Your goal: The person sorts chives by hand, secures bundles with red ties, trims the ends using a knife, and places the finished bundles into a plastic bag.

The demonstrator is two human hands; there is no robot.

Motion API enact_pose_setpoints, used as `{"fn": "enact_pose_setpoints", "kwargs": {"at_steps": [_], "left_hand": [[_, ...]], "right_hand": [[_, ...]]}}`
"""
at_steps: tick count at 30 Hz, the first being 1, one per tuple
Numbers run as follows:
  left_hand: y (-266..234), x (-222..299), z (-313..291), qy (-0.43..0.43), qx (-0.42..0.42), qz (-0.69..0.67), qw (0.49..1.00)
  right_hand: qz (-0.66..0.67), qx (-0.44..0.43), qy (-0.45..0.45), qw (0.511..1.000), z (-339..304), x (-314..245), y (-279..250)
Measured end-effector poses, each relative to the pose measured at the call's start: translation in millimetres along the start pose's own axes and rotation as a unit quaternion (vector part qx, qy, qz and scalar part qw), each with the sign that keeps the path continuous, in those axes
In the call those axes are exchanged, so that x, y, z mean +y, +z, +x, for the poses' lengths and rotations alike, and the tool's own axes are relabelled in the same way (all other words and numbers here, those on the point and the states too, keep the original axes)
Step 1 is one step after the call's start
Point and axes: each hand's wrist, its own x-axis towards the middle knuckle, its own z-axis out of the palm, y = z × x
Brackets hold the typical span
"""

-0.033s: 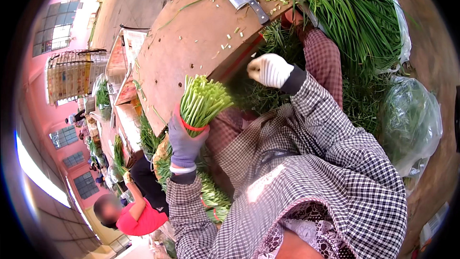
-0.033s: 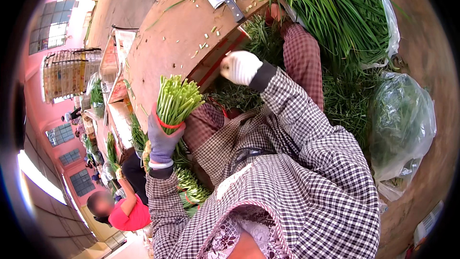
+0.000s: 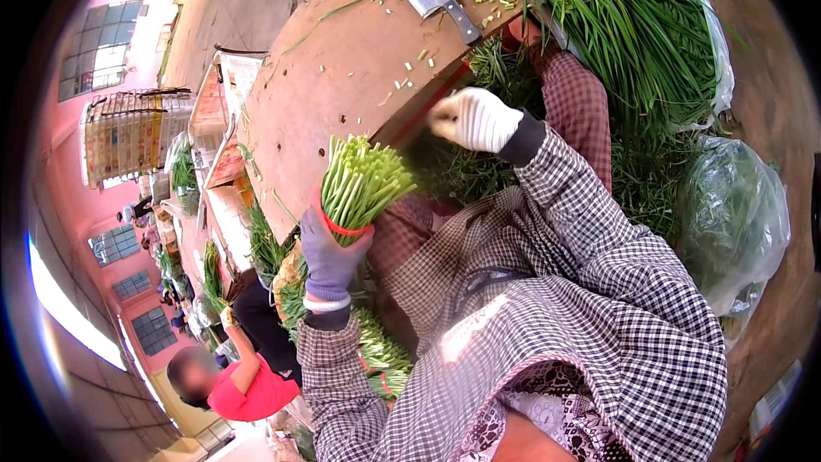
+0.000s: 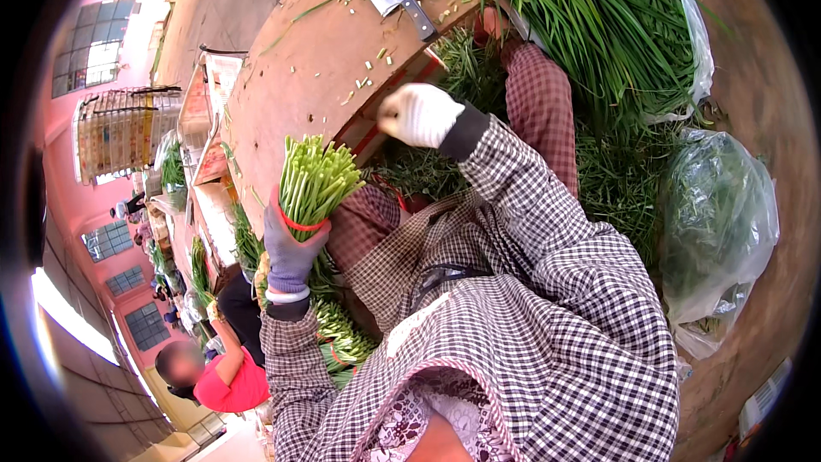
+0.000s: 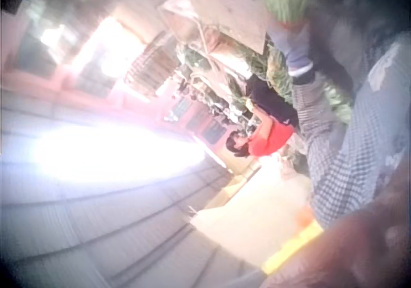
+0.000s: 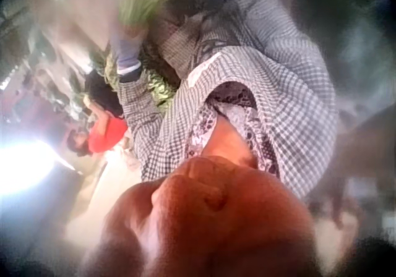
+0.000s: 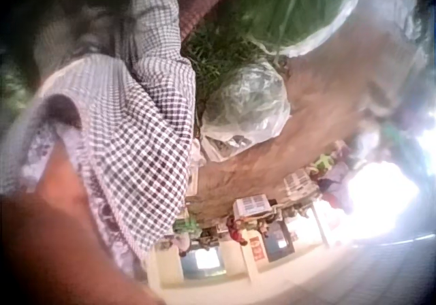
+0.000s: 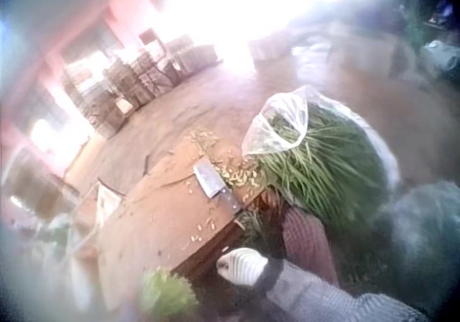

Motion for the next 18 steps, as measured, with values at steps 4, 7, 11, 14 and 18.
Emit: {"fn": "enact_pose_setpoints", "kwargs": {"at_steps": [4,7,11,14,18], "left_hand": [[-2,5,7,0.025,0.013,0.002,1.000],[0,8,7,0.015,0.020,-0.014,1.000],[1,-1,0,-0.011,0.025,-0.057,0.998],[-4,-2,5,-0.017,0.015,-0.066,0.998],[-2,1,8,-0.016,0.015,-0.045,0.999]], "right_hand": [[0.394,-0.074,0.088,0.912,38,-79,-20],[0.078,-0.004,-0.128,0.989,41,5,65],[-0.236,-0.172,-0.053,0.955,-4,63,57],[0.107,-0.105,0.170,0.974,5,24,18],[0.346,-0.104,0.068,0.930,20,-70,-13]]}}
